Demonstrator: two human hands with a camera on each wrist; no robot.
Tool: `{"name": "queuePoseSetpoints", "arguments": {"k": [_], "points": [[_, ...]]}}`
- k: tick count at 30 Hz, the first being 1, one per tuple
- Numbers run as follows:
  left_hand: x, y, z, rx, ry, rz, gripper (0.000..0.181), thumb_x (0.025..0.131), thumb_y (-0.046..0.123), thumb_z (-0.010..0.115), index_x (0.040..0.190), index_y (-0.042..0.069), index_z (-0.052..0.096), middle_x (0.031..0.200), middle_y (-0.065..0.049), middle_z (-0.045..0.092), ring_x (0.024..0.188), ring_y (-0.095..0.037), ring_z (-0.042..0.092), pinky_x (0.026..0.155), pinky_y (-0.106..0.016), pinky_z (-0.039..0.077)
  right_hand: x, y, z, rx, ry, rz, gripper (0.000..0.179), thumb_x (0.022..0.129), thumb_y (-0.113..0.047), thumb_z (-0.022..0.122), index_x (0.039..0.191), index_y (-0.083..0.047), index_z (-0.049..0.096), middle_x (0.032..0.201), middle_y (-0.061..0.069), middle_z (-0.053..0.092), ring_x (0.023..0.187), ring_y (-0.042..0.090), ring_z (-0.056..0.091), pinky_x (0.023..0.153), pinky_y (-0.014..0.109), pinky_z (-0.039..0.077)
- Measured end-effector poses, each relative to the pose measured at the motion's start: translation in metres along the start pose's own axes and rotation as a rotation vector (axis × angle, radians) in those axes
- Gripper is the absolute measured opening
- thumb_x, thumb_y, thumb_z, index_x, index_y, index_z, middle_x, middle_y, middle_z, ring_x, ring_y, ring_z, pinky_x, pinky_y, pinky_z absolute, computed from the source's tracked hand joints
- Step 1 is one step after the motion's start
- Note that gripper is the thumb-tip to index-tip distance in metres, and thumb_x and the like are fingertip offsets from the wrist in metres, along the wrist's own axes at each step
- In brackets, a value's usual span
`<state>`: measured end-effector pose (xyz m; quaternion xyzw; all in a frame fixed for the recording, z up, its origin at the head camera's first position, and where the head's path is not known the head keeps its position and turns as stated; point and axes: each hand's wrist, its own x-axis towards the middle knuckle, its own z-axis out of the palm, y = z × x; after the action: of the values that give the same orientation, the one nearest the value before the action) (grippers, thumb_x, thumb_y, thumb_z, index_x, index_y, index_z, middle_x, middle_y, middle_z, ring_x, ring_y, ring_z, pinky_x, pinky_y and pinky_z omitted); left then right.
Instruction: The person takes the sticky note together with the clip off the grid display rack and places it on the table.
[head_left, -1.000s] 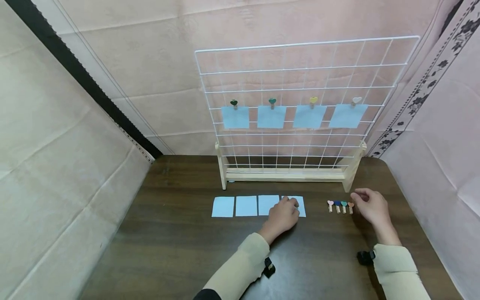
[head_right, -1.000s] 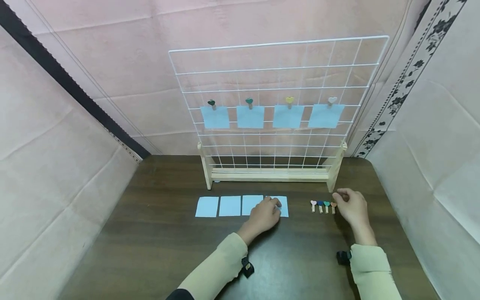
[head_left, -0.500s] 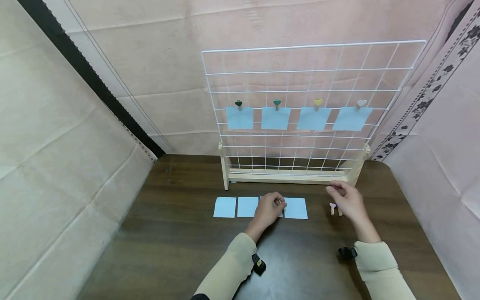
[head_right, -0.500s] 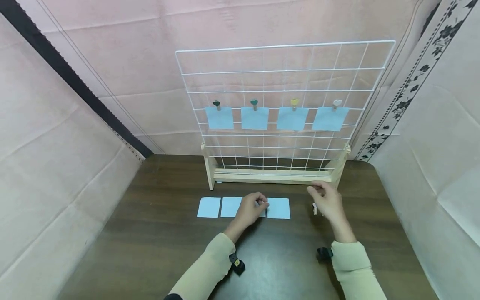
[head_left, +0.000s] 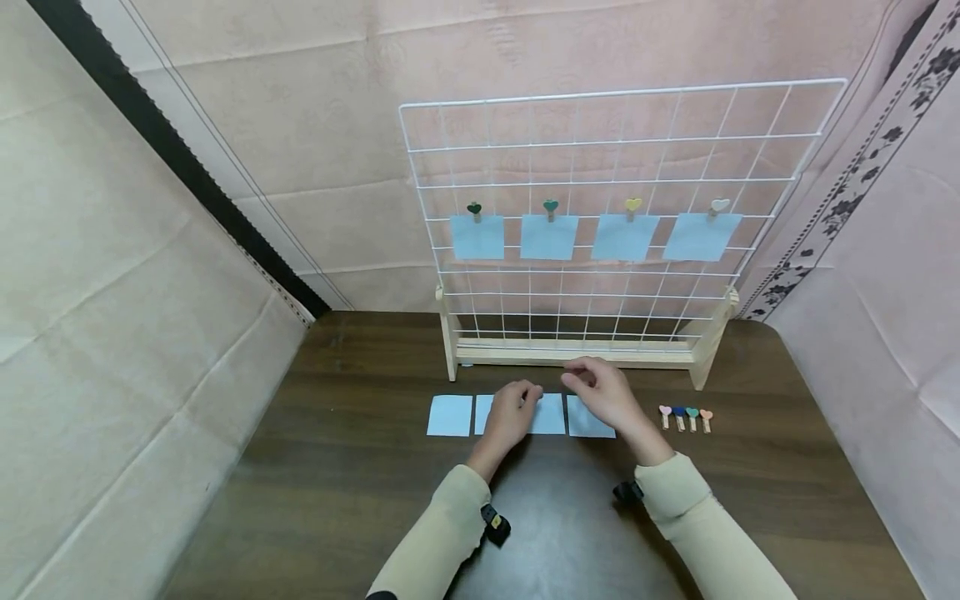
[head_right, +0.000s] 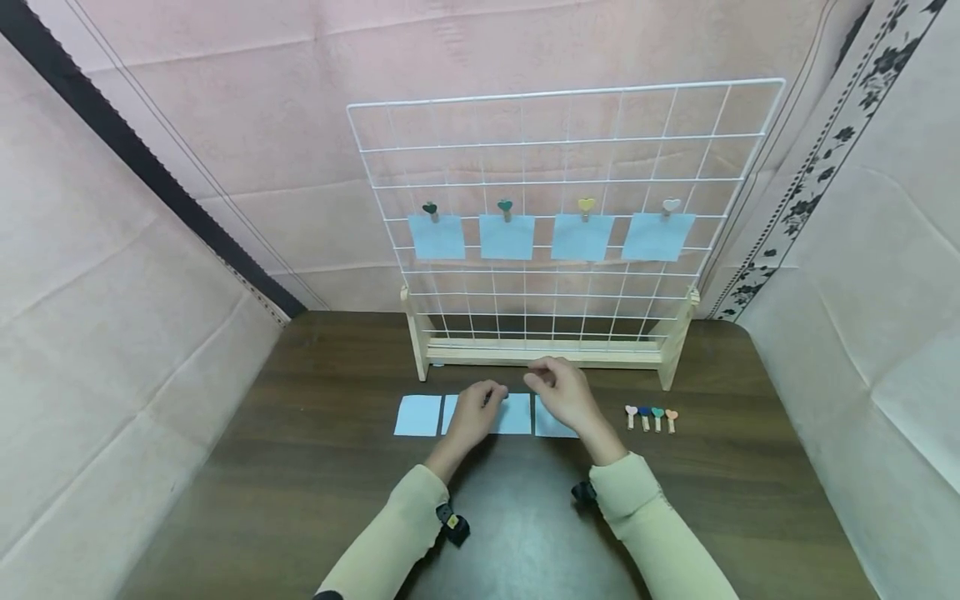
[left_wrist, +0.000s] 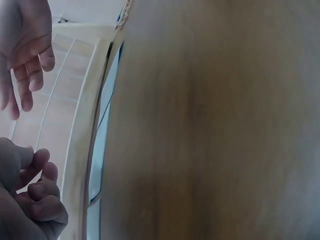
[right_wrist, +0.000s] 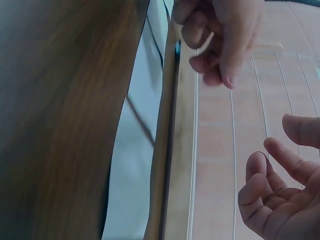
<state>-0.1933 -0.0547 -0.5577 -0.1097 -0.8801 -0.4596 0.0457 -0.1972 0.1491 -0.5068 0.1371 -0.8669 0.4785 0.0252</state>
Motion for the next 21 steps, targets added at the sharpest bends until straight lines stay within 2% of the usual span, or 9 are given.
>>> {"name": "queuePoseSetpoints", "arguments": {"k": [5, 8, 11, 16, 18, 21], "points": [[0.001, -0.002, -0.019, -0.016, 0.024, 0.007, 0.019, 0.107, 0.014, 0.064, 0.109, 0.001, 0.077, 0.104, -0.006, 0.073, 0.098, -0.021, 0.068, 0.083, -0.038, 0.057, 0.012, -0.015, 0.016, 0.028, -0.053, -0.003, 0.029, 0.106, -0.018, 0.067, 0.128, 0.0, 0.07, 0.118, 0.015, 0.069, 0.09, 0.025, 0.063, 0.075, 0.039, 0.054], [0.003, -0.003, -0.028, -0.024, 0.051, 0.036, 0.01, 0.102, 0.012, 0.072, 0.103, 0.003, 0.078, 0.099, -0.005, 0.072, 0.094, -0.021, 0.069, 0.08, -0.036, 0.058, 0.02, -0.026, 0.02, 0.057, -0.079, -0.017, 0.03, 0.106, -0.018, 0.066, 0.129, 0.0, 0.07, 0.123, 0.016, 0.07, 0.101, 0.029, 0.066, 0.085, 0.045, 0.057], [0.006, -0.005, -0.035, -0.018, 0.087, 0.063, 0.009, 0.099, 0.014, 0.077, 0.093, 0.008, 0.077, 0.091, -0.001, 0.07, 0.083, -0.015, 0.066, 0.072, -0.03, 0.056, 0.027, -0.038, 0.023, 0.09, -0.095, -0.017, 0.029, 0.107, -0.02, 0.065, 0.129, -0.002, 0.071, 0.126, 0.015, 0.071, 0.103, 0.03, 0.067, 0.085, 0.045, 0.057], [0.014, -0.007, -0.053, -0.045, 0.137, 0.085, 0.03, 0.105, 0.024, 0.07, 0.081, 0.007, 0.073, 0.077, -0.001, 0.065, 0.071, -0.013, 0.057, 0.064, -0.028, 0.048, 0.042, -0.059, 0.025, 0.123, -0.099, -0.025, 0.027, 0.107, -0.022, 0.065, 0.126, -0.005, 0.073, 0.122, 0.013, 0.073, 0.093, 0.026, 0.066, 0.077, 0.037, 0.055], [0.018, -0.007, -0.063, -0.059, 0.161, 0.096, 0.032, 0.107, 0.023, 0.065, 0.082, 0.005, 0.073, 0.079, -0.004, 0.067, 0.073, -0.015, 0.059, 0.067, -0.029, 0.049, 0.049, -0.068, 0.024, 0.142, -0.103, -0.036, 0.027, 0.107, -0.022, 0.065, 0.126, -0.004, 0.073, 0.119, 0.014, 0.073, 0.093, 0.027, 0.066, 0.076, 0.035, 0.054], [0.024, -0.006, -0.078, -0.076, 0.197, 0.105, 0.026, 0.109, 0.019, 0.061, 0.092, 0.003, 0.075, 0.091, -0.009, 0.072, 0.079, -0.019, 0.063, 0.07, -0.03, 0.052, 0.059, -0.082, 0.021, 0.186, -0.115, -0.046, 0.029, 0.108, -0.021, 0.064, 0.127, -0.002, 0.072, 0.117, 0.015, 0.072, 0.095, 0.032, 0.066, 0.077, 0.034, 0.053]]}}
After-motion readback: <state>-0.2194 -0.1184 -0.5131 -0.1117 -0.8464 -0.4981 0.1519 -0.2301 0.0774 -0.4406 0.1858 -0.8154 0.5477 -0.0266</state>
